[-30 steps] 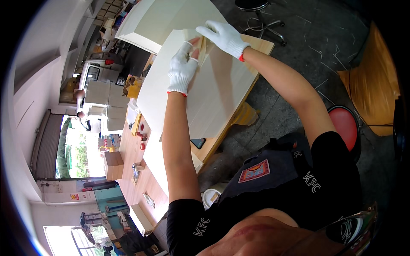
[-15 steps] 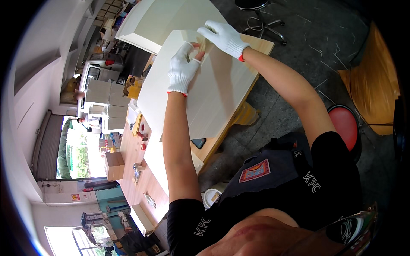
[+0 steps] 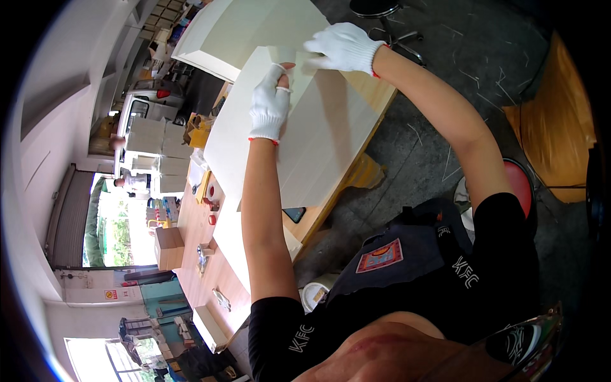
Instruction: The person stacks white paper sheets or flat boxes on a table, turning them over and aligning them one by one.
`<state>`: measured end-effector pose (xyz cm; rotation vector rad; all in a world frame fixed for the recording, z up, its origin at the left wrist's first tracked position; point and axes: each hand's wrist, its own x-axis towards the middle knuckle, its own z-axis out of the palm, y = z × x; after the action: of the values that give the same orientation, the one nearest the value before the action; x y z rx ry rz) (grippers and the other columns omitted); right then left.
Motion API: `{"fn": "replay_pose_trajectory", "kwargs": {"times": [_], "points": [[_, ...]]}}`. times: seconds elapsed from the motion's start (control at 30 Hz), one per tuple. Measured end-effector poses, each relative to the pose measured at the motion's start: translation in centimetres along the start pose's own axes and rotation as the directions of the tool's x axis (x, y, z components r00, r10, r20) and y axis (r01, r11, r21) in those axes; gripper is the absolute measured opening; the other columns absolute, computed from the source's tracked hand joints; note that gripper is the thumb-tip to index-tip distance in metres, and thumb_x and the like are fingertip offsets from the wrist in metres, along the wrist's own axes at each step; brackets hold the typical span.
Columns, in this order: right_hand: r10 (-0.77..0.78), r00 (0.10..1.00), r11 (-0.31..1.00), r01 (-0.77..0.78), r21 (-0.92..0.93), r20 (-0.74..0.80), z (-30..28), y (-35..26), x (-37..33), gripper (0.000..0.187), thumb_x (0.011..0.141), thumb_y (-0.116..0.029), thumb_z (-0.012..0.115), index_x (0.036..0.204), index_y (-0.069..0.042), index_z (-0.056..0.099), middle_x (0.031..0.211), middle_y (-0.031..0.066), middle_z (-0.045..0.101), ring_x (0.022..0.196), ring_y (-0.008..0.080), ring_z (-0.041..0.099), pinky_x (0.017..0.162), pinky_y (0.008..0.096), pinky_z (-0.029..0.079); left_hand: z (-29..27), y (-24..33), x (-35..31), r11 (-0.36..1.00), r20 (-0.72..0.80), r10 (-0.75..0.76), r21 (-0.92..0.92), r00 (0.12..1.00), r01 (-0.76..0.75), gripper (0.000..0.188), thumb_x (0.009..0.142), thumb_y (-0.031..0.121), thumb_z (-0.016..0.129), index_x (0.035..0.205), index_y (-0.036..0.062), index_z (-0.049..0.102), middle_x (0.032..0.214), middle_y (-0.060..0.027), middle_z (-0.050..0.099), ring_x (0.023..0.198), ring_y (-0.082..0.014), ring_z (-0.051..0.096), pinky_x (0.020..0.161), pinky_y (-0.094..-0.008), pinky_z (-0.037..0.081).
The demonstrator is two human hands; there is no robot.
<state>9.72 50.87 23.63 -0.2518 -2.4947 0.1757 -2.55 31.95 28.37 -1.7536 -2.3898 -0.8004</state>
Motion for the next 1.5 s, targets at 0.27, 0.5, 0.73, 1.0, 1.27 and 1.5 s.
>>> {"fn": "replay_pose_trajectory", "kwargs": {"times": [0.27,0.5,0.73,1.0,1.27,1.5], "points": [[0.336,0.931,0.788,-0.195,0.583,-0.143,2.7,-2.1,0.7,0.044,0.098,-0.047,0.044,0.102,-0.008,0.065,0.09,0.0175,0.066,0.089,0.0387,0.062,0.078,0.0469,0.047,0.2,-0.4,0.1,0.998,0.006,0.017,-0.063,1.0,-0.017,0.025,0.097,0.022,0.058,0.119,0.0122,0.064,0.101,-0.0131,0.071,0.081,-0.0223,0.066,0.078,-0.0338,0.052],[0.437,0.89,0.696,-0.242,0.676,-0.131,2.7,-3.4,-0.1,0.046,0.099,-0.047,0.048,0.104,-0.005,0.065,0.092,0.0193,0.065,0.087,0.0398,0.06,0.075,0.0437,0.046,0.7,-1.0,0.0,0.99,-0.008,0.004,-0.144,1.0,-0.005,0.034,0.088,0.02,0.072,0.12,0.0125,0.065,0.11,-0.0155,0.07,0.092,-0.0243,0.067,0.082,-0.0346,0.051],[0.437,0.866,0.722,-0.176,0.669,-0.244,3.3,-3.1,-0.3,0.044,0.099,-0.047,0.047,0.093,-0.006,0.061,0.084,0.0182,0.064,0.082,0.0398,0.06,0.072,0.0472,0.045,0.7,-0.1,0.2,0.993,0.016,-0.06,-0.097,0.998,0.061,0.043,0.082,0.018,0.079,0.123,0.0134,0.064,0.116,-0.0174,0.069,0.107,-0.0258,0.066,0.091,-0.0357,0.05],[0.438,0.879,0.739,-0.231,0.633,-0.19,3.1,-3.3,-0.1,0.044,0.098,-0.046,0.05,0.093,-0.004,0.062,0.082,0.0194,0.061,0.08,0.0406,0.058,0.068,0.0466,0.043,0.7,-0.5,0.1,0.996,-0.07,0.056,-0.065,0.996,-0.061,0.029,0.096,0.014,0.055,0.123,0.0152,0.064,0.117,-0.0139,0.07,0.104,-0.0279,0.067,0.089,-0.0349,0.051],[0.437,0.864,0.747,-0.193,0.636,-0.251,3.9,-3.2,-0.1,0.04,0.098,-0.044,0.051,0.1,-0.006,0.064,0.086,0.0204,0.063,0.083,0.0411,0.059,0.071,0.0464,0.044,1.2,-1.9,0.4,0.998,-0.002,0.021,-0.052,1.0,-0.021,0.035,0.087,0.022,0.071,0.121,0.0135,0.064,0.113,-0.0154,0.071,0.098,-0.0277,0.069,0.087,-0.0354,0.051],[0.439,0.889,0.712,-0.252,0.656,-0.134,2.4,-3.7,-0.4,0.045,0.098,-0.047,0.048,0.089,-0.005,0.059,0.079,0.0192,0.063,0.077,0.0405,0.06,0.069,0.0476,0.045,1.5,-1.6,0.4,0.989,-0.127,0.103,-0.09,0.987,-0.115,0.031,0.092,0.02,0.064,0.123,0.0136,0.064,0.11,-0.0149,0.072,0.09,-0.0262,0.067,0.086,-0.036,0.051]]}}
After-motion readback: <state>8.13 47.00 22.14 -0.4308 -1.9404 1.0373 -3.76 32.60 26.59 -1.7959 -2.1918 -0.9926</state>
